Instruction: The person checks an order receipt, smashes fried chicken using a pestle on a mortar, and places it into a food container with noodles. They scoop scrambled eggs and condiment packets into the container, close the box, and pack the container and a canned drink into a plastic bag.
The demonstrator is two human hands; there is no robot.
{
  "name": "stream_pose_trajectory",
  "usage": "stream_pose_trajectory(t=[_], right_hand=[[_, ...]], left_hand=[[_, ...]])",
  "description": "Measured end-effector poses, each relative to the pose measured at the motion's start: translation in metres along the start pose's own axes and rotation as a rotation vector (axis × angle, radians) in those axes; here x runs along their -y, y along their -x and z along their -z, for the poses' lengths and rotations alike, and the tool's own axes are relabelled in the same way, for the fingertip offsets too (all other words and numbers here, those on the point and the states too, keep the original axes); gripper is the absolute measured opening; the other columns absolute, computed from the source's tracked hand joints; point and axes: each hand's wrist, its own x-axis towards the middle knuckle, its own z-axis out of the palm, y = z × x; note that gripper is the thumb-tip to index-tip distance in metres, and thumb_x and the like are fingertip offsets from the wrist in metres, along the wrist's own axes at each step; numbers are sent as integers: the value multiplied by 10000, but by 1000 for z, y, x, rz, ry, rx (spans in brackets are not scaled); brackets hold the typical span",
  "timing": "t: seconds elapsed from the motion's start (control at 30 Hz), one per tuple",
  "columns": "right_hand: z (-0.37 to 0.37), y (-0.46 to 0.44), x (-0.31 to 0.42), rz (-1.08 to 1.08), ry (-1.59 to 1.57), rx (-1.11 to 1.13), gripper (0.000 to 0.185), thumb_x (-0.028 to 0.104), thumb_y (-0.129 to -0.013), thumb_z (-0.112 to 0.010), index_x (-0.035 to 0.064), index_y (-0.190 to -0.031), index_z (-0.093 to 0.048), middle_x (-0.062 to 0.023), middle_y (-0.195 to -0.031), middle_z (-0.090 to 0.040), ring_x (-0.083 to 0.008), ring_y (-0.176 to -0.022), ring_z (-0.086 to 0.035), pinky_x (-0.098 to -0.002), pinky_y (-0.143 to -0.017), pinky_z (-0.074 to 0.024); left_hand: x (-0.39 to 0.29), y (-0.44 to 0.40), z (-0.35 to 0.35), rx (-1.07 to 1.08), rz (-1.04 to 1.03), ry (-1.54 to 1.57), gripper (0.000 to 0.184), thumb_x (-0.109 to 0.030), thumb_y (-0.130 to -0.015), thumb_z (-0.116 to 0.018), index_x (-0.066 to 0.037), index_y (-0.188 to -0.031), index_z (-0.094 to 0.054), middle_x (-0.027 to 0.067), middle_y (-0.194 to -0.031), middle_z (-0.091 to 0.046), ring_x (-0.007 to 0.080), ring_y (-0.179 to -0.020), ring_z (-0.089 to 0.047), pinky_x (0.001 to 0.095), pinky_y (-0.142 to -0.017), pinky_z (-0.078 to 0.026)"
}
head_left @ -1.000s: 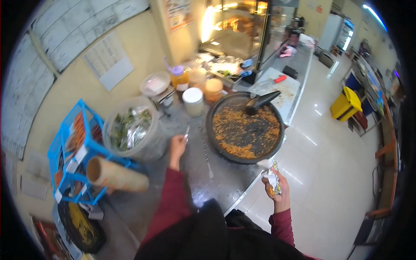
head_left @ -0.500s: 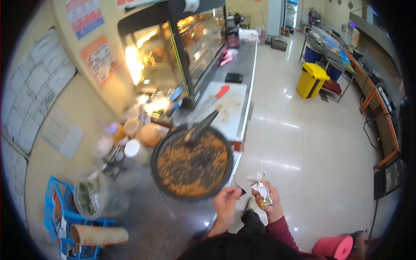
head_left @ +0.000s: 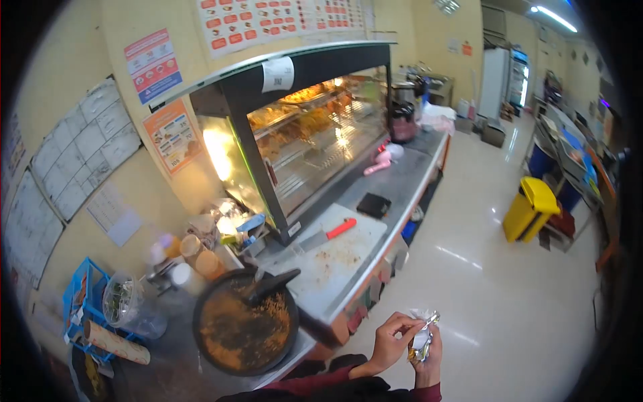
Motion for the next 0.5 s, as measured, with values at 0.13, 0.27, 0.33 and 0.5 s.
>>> stream_pose_trajectory(t=[0.13, 0.27, 0.33, 0.5], right_hand=[[-18, -92, 29, 63, 109, 265, 405, 290, -1013, -418, -62, -1161, -555, -154, -1068, -639, -245, -956, -651, -355, -831, -542], [-36, -191, 73, 80, 139, 359, 416, 345, -1018, -402, -5, -1180, -555, -166, -1107, -640, -279, -1063, -616, -401, -967, -483], [-65, -231, 110, 57, 116, 209, 410, 363, -1020, -409, 6, -1156, -558, -139, -1032, -654, -254, -973, -644, -385, -898, -515], [-49, -314, 224, 427, -65, -178, 223, 291, -1010, -509, 76, -1009, -569, -35, -834, -641, -154, -740, -654, -330, -670, -558]], left_hand=[[36, -90, -18, -104, -76, -112, 140, -20, -864, -711, 2, -1003, -715, 44, -954, -645, 94, -837, -604, 225, -713, -483], [62, -194, -54, -151, -60, -59, 139, -73, -858, -730, -27, -987, -708, 27, -908, -682, 53, -738, -593, 201, -643, -463], [87, -252, -81, -139, -46, -42, 127, -71, -847, -740, -8, -941, -684, 42, -889, -701, 71, -756, -625, 218, -654, -479], [97, -384, -187, 368, -312, -266, 187, 19, -734, -695, -27, -915, -695, 100, -842, -680, 240, -742, -651, 334, -648, -503]])
